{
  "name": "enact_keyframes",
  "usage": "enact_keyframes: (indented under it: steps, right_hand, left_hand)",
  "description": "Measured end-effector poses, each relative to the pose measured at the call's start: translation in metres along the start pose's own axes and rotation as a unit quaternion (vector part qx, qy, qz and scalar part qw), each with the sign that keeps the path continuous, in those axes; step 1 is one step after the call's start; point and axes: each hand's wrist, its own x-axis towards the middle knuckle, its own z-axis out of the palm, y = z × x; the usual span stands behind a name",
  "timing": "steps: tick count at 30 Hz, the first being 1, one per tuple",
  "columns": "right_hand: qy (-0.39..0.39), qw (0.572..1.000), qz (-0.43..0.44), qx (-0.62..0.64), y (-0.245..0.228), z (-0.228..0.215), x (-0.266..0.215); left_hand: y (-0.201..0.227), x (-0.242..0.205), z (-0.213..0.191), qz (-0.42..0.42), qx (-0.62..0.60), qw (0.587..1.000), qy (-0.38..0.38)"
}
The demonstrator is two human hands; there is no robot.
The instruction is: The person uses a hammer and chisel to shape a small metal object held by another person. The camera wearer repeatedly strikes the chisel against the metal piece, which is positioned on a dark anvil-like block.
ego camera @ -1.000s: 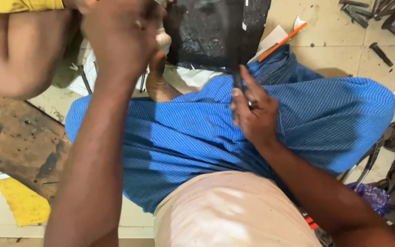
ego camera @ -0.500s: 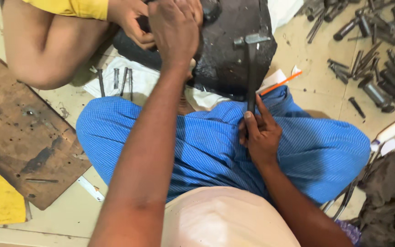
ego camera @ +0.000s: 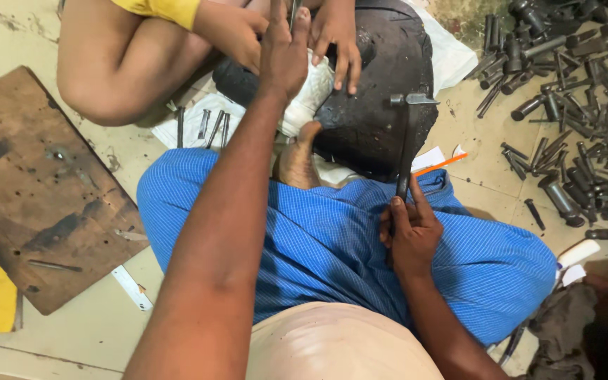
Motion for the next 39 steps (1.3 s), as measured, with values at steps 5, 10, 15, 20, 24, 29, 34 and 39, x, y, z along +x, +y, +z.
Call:
enact_keyframes:
  steps: [5, 10, 15, 20, 24, 29, 34, 39]
  right_hand:
    - [0.004, 1.000, -0.027, 0.007, -0.001, -0.002, 0.000]
    - [0.005, 0.999, -0.039, -0.014, 0.003, 0.001, 0.002]
    - [-0.029, 0.998, -0.015, -0.062, -0.016, 0.002, 0.002]
    - [-0.053, 0.980, -0.123, -0.148, -0.061, -0.011, -0.009]
    - [-0.098, 0.942, -0.147, -0.286, -0.107, -0.013, -0.007]
    - [-0.116, 0.901, -0.212, -0.360, -0.153, 0.003, -0.004]
    - [-0.157, 0.882, -0.196, -0.400, -0.175, 0.024, 0.000]
    - [-0.151, 0.863, -0.302, -0.377, -0.193, 0.024, -0.008]
  left_hand:
    - [0.013, 0.002, -0.031, -0.113, -0.008, 0.993, 0.021]
    - [0.038, -0.031, -0.091, -0.160, -0.236, 0.958, -0.003]
    - [0.044, -0.056, -0.113, -0.178, -0.317, 0.931, -0.029]
    - [0.036, -0.062, -0.106, -0.207, -0.386, 0.899, -0.024]
    - [0.033, -0.052, -0.103, -0.170, -0.262, 0.948, -0.064]
    - [0.032, -0.038, -0.104, -0.113, -0.142, 0.977, -0.109]
    - [0.035, -0.037, -0.105, -0.073, -0.122, 0.985, -0.094]
    - [0.037, -0.045, -0.108, -0.053, -0.118, 0.989, -0.070]
